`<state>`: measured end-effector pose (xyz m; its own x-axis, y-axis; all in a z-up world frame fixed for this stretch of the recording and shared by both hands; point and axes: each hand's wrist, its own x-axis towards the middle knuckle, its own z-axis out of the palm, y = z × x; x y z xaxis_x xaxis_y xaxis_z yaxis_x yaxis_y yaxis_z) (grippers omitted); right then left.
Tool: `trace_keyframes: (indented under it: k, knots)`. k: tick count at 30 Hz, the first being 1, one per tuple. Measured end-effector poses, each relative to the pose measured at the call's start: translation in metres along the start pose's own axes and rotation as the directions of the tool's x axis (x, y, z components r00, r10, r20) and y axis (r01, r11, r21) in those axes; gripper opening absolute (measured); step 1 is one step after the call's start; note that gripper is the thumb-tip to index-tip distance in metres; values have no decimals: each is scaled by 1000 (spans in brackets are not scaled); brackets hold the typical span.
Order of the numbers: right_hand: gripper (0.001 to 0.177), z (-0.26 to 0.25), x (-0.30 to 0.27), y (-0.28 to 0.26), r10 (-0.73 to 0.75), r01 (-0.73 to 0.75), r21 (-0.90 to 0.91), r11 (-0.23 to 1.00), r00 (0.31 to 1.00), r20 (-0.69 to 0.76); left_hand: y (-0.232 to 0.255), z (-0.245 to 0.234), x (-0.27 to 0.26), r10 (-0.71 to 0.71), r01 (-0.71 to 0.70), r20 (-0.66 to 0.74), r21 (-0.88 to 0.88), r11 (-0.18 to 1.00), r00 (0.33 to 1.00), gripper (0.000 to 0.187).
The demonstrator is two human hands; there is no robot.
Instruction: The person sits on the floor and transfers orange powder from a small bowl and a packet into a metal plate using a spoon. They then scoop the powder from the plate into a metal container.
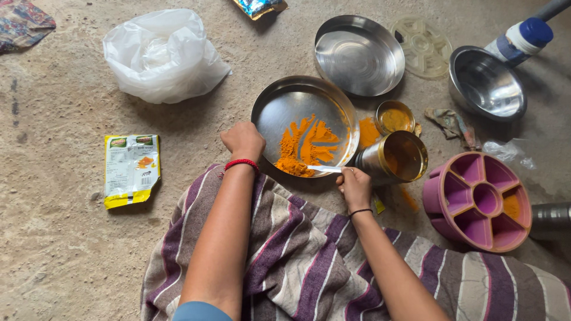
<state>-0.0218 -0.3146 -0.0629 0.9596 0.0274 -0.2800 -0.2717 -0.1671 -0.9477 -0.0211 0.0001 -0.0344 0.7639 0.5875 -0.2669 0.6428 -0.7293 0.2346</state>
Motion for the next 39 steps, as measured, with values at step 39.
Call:
trace_keyframes:
  k: [39]
  knots:
    - [25,-156,-31,-158,-38,107,197,974,945,-326,-5,1,-1,42,-41,-13,40,998,999,31]
